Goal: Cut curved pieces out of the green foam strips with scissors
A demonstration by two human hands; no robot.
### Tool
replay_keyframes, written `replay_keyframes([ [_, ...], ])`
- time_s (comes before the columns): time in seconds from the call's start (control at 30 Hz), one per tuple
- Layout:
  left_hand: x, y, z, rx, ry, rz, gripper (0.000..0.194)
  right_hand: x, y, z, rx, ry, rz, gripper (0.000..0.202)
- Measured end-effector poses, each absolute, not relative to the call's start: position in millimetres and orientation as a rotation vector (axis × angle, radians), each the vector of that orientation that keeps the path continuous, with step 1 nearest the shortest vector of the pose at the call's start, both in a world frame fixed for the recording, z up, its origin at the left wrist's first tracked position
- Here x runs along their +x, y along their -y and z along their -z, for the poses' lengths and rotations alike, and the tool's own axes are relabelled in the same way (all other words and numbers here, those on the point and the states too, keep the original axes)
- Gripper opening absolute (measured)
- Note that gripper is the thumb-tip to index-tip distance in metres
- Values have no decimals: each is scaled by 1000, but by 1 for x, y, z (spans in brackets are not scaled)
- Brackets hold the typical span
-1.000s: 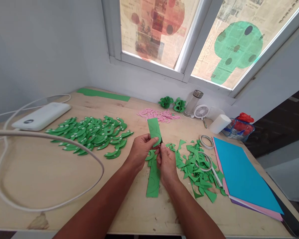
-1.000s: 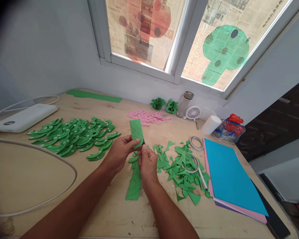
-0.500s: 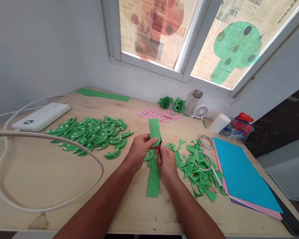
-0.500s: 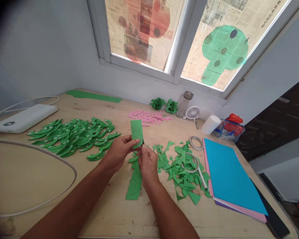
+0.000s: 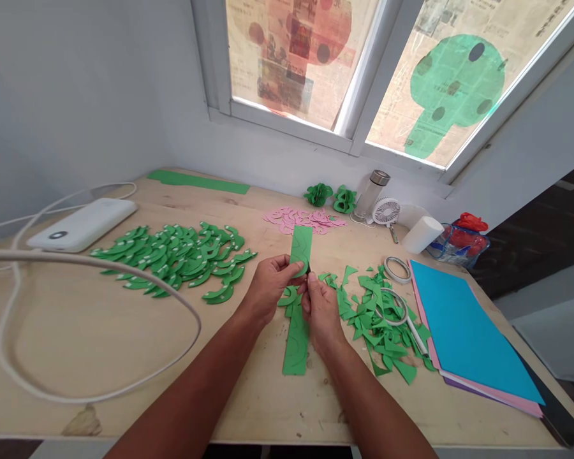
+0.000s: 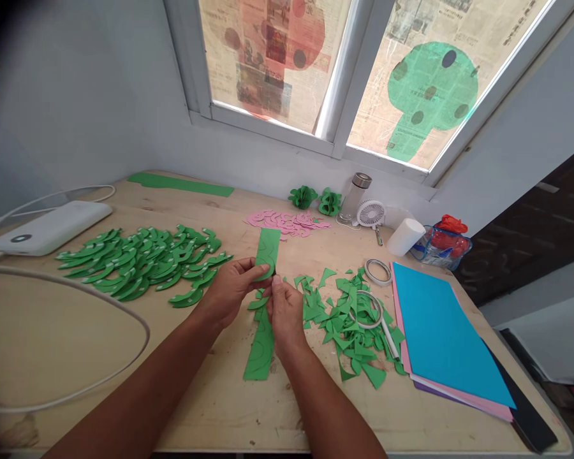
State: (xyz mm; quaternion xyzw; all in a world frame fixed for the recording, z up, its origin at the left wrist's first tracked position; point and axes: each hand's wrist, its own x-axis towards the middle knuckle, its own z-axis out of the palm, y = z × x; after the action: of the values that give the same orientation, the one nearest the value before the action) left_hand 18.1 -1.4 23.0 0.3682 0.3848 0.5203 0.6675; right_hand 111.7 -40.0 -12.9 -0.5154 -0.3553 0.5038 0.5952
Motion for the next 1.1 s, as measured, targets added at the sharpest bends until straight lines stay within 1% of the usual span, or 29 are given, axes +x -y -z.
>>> replay_keyframes([
  [0.67,19,2,-20,860,-856,-1174,28,111,40,14,-1202,815,-1161,49],
  [0.93,18,3,-18,909,-834,-1148,24,110,39,15,-1195,802,-1170,49],
  [1.1,19,5,-22,894,-829,-1158,24,110,40,17,-1196,810,-1157,51],
])
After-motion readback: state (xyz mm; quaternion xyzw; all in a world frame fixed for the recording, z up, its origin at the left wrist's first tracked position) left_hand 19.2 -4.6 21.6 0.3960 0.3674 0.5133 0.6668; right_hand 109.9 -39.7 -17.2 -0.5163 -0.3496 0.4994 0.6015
